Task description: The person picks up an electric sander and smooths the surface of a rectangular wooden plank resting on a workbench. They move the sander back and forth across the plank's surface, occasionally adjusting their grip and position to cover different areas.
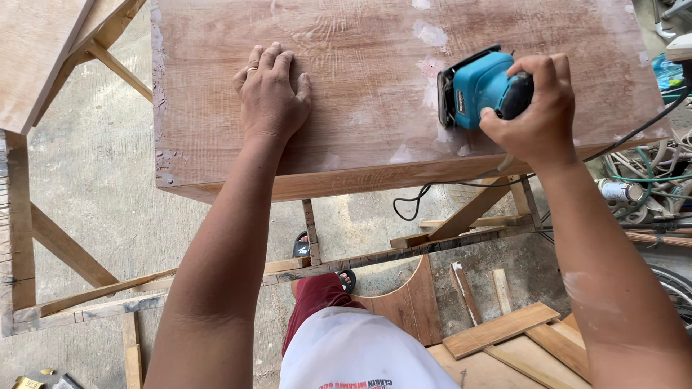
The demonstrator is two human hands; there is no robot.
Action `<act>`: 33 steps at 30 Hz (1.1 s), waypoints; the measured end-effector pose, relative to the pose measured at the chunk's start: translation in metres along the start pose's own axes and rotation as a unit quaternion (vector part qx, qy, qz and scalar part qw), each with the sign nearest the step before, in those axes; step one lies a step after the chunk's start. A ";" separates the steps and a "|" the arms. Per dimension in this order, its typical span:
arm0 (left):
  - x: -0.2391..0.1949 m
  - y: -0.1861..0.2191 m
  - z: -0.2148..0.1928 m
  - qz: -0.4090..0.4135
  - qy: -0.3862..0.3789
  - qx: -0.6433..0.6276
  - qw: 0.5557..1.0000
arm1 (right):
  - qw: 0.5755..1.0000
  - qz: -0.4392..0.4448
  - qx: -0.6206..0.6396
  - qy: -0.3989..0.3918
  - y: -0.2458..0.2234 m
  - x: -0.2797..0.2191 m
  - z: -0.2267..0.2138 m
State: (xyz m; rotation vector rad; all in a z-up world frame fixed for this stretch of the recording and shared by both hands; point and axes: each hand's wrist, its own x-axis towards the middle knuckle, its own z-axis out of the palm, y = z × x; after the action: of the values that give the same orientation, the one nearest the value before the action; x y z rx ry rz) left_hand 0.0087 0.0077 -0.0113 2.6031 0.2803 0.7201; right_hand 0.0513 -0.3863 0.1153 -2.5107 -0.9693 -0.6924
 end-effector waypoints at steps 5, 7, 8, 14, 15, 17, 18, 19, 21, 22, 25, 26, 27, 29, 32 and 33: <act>-0.003 0.003 -0.001 -0.007 0.000 0.004 1.000 | 0.997 -0.010 0.012 -0.072 0.002 -0.011 -0.012; -0.003 0.003 -0.004 -0.007 -0.008 0.003 1.000 | 0.998 -0.014 0.010 -0.059 -0.002 0.002 -0.006; -0.001 0.005 -0.005 -0.008 -0.014 0.003 1.000 | 0.999 -0.020 0.007 -0.043 -0.002 0.007 -0.005; -0.002 -0.002 0.000 -0.001 -0.006 -0.012 1.000 | 0.997 0.014 0.001 -0.073 0.008 -0.021 -0.025; -0.002 -0.002 -0.001 -0.001 -0.008 -0.013 1.000 | 0.997 0.015 0.000 -0.074 0.009 -0.025 -0.028; 0.000 0.002 -0.003 0.000 -0.012 -0.007 1.000 | 0.997 0.024 -0.006 -0.070 0.011 -0.034 -0.038; -0.003 0.003 -0.003 0.002 -0.014 -0.008 1.000 | 0.997 0.026 -0.007 -0.070 0.011 -0.038 -0.040; -0.002 0.003 -0.005 0.000 -0.014 -0.012 1.000 | 0.997 0.029 -0.003 -0.069 0.012 -0.038 -0.040; -0.001 0.003 -0.004 -0.002 -0.014 -0.014 1.000 | 0.997 0.032 0.004 -0.066 0.010 -0.039 -0.040; 0.000 0.002 -0.002 0.002 -0.003 -0.003 1.000 | 0.998 0.030 0.007 -0.061 0.008 -0.040 -0.039; -0.003 0.002 -0.003 0.003 -0.008 0.004 1.000 | 0.998 0.019 0.025 -0.053 -0.004 -0.040 -0.033; -0.001 0.004 -0.003 -0.001 -0.020 0.000 1.000 | 0.998 0.007 0.041 -0.049 -0.007 -0.038 -0.032; 0.000 0.004 -0.005 0.002 -0.020 0.001 1.000 | 0.998 0.010 0.041 -0.046 -0.002 -0.037 -0.033; -0.003 0.001 -0.006 -0.005 -0.030 -0.004 1.000 | 0.997 -0.010 0.048 -0.064 0.007 -0.037 -0.034; -0.003 0.001 -0.006 -0.005 -0.018 -0.001 1.000 | 0.998 0.025 0.011 -0.057 0.039 -0.047 -0.039; -0.002 0.000 -0.003 -0.007 -0.018 0.001 1.000 | 0.998 0.024 0.013 -0.058 0.036 -0.047 -0.041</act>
State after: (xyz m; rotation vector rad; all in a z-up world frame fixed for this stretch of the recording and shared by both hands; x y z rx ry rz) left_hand 0.0050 0.0081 -0.0097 2.6112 0.2880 0.6683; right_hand 0.0335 -0.4563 0.1163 -2.5658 -0.9466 -0.5223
